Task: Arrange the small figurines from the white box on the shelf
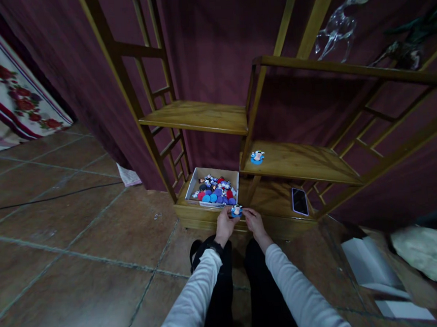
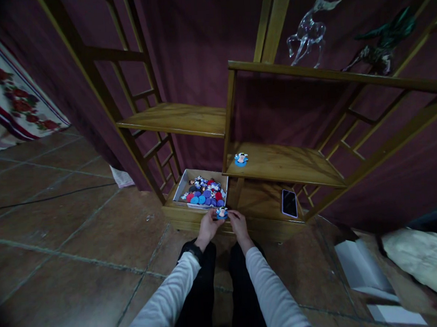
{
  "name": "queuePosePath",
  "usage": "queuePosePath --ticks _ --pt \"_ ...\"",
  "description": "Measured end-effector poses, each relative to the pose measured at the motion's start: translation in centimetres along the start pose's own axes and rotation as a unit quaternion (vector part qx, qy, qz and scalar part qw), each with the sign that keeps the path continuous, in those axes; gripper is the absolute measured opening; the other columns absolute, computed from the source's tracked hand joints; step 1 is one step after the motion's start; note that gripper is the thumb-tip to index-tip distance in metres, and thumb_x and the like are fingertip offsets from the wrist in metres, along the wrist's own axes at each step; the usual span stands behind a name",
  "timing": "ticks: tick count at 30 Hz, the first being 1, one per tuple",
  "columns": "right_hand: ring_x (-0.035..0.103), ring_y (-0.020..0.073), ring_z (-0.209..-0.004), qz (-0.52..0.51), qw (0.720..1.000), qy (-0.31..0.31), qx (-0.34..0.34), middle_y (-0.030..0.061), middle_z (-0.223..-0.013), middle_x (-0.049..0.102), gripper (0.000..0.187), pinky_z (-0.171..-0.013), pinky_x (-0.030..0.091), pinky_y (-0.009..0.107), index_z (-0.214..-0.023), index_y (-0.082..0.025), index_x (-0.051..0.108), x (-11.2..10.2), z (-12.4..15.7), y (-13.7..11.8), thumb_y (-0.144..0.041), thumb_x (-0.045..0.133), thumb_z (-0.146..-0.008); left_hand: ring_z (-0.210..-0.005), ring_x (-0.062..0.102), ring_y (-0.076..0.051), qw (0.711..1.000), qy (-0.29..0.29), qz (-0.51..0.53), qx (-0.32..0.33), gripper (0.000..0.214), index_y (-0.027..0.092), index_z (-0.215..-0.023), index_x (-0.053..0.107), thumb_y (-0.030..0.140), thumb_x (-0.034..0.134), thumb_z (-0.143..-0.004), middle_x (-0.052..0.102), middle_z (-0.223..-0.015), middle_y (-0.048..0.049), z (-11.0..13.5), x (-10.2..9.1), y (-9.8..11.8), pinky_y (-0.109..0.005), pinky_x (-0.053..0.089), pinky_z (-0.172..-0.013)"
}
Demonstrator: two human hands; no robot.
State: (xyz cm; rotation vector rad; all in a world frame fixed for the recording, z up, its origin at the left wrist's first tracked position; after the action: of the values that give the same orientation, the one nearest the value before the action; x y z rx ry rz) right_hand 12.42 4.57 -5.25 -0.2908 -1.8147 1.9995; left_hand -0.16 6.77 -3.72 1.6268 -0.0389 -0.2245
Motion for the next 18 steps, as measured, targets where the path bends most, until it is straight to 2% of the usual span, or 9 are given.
queuePosePath --ticks 3,7,11,14,18 --pt "0.028 0.0055 -0.035 -0.003 1.0 0.009 0.012 -0.0084 -0.04 0.041 0.04 -0.036 0.017 0.02 -0.073 -0.017 0.066 0.05 0.01 0.2 -0.053 0.068 -0.054 -0.074 0.062 -0.014 0.997 -0.004 0.074 -0.032 0.036 0.015 -0.088 0.061 0.008 0.071 -0.054 0.068 -0.081 -0.003 -0.49 0.02 -0.67 -0.026 0.046 -0.072" --pt "0.035 0.0072 -0.038 0.014 1.0 0.0 0.006 -0.0064 -0.043 0.048 0.038 -0.038 0.023 0.02 -0.077 -0.017 0.068 -0.06 0.26 0.11 -0.05 0.069 -0.057 -0.072 0.063 -0.015 0.992 -0.004 0.115 -0.048 0.037 0.014 -0.086 0.062 0.008 0.073 -0.051 0.069 -0.079 -0.0036 -0.7 0.17 -1.06 -0.027 0.047 -0.071" --pt "0.054 0.0132 -0.06 0.05 0.996 -0.037 -0.065 -0.0009 -0.065 0.063 0.03 -0.057 0.042 0.023 -0.078 -0.019 0.068 -0.25 0.22 -0.08 -0.045 0.066 -0.064 -0.073 0.063 -0.016 0.996 0.008 0.086 -0.032 0.037 0.014 -0.087 0.063 0.011 0.074 -0.052 0.069 -0.079 -0.0038 -0.46 0.37 -1.09 -0.028 0.048 -0.071" --pt "0.057 0.0162 -0.072 0.068 0.994 -0.037 -0.072 0.0006 -0.075 0.066 0.027 -0.069 0.045 0.026 -0.078 -0.02 0.068 -0.45 0.0 -0.06 -0.043 0.066 -0.064 -0.072 0.063 -0.016 0.999 0.016 0.039 -0.017 0.032 0.014 -0.087 0.062 0.013 0.072 -0.056 0.069 -0.08 -0.0042 -0.24 0.4 -1.06 -0.028 0.049 -0.071" --pt "0.056 0.0157 -0.066 0.079 0.995 -0.03 -0.059 0.0005 -0.071 0.065 0.027 -0.062 0.045 0.025 -0.077 -0.02 0.068 -0.63 0.12 -0.23 -0.043 0.067 -0.063 -0.073 0.063 -0.015 1.0 0.004 -0.014 -0.007 0.031 0.015 -0.089 0.061 0.011 0.07 -0.06 0.068 -0.082 -0.004 -0.01 0.27 -0.62 -0.028 0.049 -0.072"
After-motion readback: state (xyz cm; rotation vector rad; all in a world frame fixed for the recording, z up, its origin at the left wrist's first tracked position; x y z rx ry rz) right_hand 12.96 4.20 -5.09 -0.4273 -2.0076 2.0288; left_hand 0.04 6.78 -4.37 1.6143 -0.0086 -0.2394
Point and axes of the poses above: each hand's wrist, its own z-axis away from the middle knuckle, its own x-axis out of the palm, y = z × x, the point moved 1 cm from there along -z, towards the middle knuckle
